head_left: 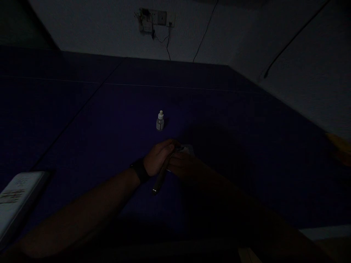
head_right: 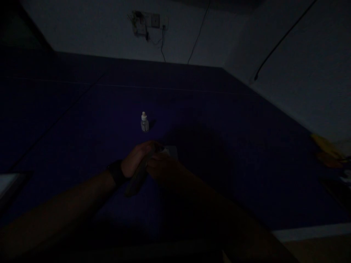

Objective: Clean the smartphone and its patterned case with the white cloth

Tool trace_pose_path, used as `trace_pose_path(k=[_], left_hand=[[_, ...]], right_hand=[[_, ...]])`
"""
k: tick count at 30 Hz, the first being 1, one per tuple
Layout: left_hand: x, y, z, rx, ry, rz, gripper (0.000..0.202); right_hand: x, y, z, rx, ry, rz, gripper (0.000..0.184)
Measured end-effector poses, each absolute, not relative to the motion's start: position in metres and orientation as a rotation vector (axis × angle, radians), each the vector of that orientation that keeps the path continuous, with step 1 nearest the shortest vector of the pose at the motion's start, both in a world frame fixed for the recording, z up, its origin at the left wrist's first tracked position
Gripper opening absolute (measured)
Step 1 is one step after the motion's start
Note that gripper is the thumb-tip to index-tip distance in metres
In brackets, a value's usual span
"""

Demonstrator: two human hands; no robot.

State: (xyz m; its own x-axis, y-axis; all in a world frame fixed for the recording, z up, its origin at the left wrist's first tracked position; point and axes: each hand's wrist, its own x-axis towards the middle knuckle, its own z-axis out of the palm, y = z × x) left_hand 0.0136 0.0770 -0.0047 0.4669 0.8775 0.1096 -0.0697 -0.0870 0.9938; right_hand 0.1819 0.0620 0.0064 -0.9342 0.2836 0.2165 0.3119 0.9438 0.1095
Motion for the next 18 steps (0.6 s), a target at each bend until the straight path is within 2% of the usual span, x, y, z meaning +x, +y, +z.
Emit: trace_pose_path(k=[4,8,13,18], left_hand=[[0.012,0.075,-0.004,1.464,0.812,0.917,0.041],[0.012,0.077,-0.004,1.479,0.791,0.914,0.040],[0.012,0.078,-0.002,1.501,0.721,0.933,0.041],[0.012,0.075,-0.001,1.527,0.792,0.920,0.040]], right_hand=[[0.171,0.043,0.014,-0.253,-3.007,-0.186,0.022],[0.178,0.049,0.011,-0.408,-2.922,-0.137,0.016],[0.185,0.061,0.005,-0.614,-2.845,-0.200,0.020],[0.170,0.044,0.007,-0.356,-2.999,-0.216,0.026]])
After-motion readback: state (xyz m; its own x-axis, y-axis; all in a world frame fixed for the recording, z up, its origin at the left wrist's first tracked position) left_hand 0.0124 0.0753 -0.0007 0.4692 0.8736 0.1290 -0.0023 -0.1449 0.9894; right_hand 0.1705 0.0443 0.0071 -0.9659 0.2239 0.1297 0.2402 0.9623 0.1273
